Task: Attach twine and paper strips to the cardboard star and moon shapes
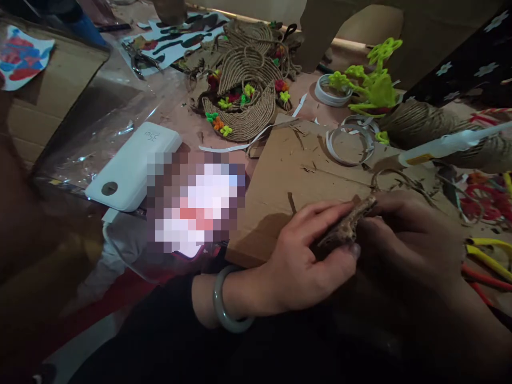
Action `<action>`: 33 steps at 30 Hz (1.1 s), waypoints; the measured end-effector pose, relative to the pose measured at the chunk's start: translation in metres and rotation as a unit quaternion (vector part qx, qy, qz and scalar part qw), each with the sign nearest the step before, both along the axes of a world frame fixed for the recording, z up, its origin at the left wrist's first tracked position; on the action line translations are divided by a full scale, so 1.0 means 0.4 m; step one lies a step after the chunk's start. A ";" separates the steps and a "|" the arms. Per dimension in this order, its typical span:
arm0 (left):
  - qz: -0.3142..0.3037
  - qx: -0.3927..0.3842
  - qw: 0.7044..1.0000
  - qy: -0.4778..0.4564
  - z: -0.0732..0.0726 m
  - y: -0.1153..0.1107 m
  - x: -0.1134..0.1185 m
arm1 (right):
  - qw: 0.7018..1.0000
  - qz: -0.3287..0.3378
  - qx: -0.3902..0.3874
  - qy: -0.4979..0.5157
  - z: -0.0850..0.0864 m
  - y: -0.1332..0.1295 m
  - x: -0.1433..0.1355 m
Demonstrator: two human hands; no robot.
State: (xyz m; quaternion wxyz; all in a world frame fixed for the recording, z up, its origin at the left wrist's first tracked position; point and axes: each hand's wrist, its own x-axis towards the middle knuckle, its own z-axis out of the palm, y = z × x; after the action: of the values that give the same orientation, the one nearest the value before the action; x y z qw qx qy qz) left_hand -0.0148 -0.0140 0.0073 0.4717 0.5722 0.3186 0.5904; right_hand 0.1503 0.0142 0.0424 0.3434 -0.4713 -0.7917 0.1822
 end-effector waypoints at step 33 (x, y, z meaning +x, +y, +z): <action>0.004 0.027 1.000 0.011 -0.009 0.001 0.001 | 1.000 -0.021 -0.010 0.003 0.004 -0.008 -0.008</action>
State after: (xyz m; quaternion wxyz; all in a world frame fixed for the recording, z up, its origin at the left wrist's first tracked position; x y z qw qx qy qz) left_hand -0.0142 -0.0135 0.0036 0.4498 0.5901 0.3102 0.5943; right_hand 0.1470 0.0111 0.0441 0.3450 -0.4905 -0.7786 0.1847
